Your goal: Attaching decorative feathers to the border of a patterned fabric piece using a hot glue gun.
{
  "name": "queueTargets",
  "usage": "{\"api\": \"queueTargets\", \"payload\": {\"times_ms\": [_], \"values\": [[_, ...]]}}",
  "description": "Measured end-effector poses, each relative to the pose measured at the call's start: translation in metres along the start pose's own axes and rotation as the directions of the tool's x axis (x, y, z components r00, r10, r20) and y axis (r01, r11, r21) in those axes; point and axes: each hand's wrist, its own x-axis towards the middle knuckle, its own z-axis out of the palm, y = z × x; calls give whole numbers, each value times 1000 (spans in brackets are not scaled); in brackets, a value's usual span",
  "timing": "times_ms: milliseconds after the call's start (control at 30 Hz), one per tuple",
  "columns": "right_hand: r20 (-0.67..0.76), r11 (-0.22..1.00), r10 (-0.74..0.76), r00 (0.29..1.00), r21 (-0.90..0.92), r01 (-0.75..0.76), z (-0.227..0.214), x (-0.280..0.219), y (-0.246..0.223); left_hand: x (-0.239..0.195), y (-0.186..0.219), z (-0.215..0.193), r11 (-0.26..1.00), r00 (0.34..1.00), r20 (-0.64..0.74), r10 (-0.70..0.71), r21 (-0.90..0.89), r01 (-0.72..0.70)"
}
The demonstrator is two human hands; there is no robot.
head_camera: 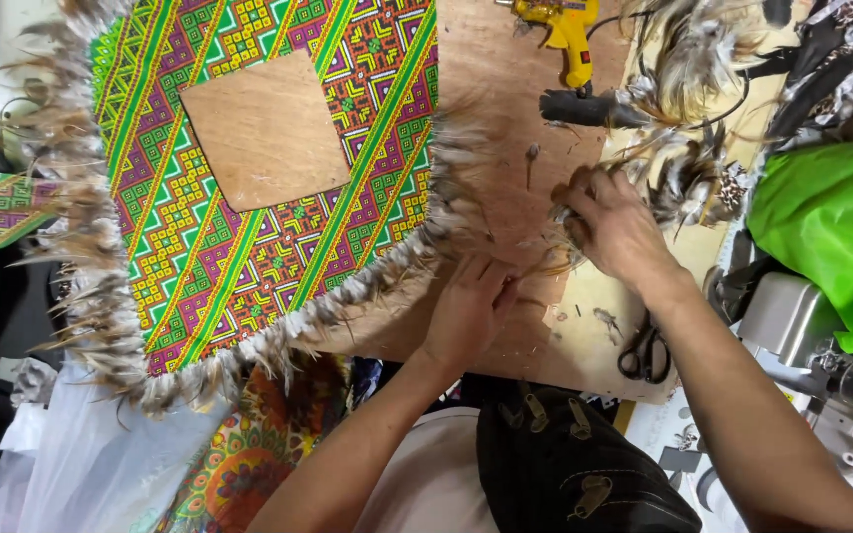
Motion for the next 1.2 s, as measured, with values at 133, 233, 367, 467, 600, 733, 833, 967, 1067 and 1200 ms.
{"api": "queueTargets", "payload": {"times_ms": [133,233,367,467,600,733,833,967,1067,1200], "values": [[-8,989,62,998,133,-60,11,1,12,5,-4,7,998,998,-3,-62,-4,62],[-74,886,153,985,452,-103,-7,-1,3,21,-3,14,985,989,3,-146,-96,146],[217,459,403,889,792,-402,-47,-5,-29,54,11,20,889,963,2,-271,-383,251],[240,318,433,869,861,-396,-56,-3,-39,72,19,23,743,938,96,-334,-586,325],[237,241,453,859,895,-374,-68,4,-56,84,16,27,641,887,208,-413,-625,445],[230,331,443,867,856,-397,-52,0,-17,85,4,32,469,780,265,-566,-675,570],[1,817,259,966,534,-219,-51,8,-12,89,-7,38,389,727,251,-640,-710,587],[197,476,398,896,791,-385,-62,30,-57,92,-11,43,256,676,258,-690,-787,561],[232,304,432,871,872,-383,-47,47,-60,100,-6,25,187,671,229,-705,-853,488],[165,493,370,914,799,-343,-60,88,-69,111,-22,10,196,653,61,-755,-930,312]]}}
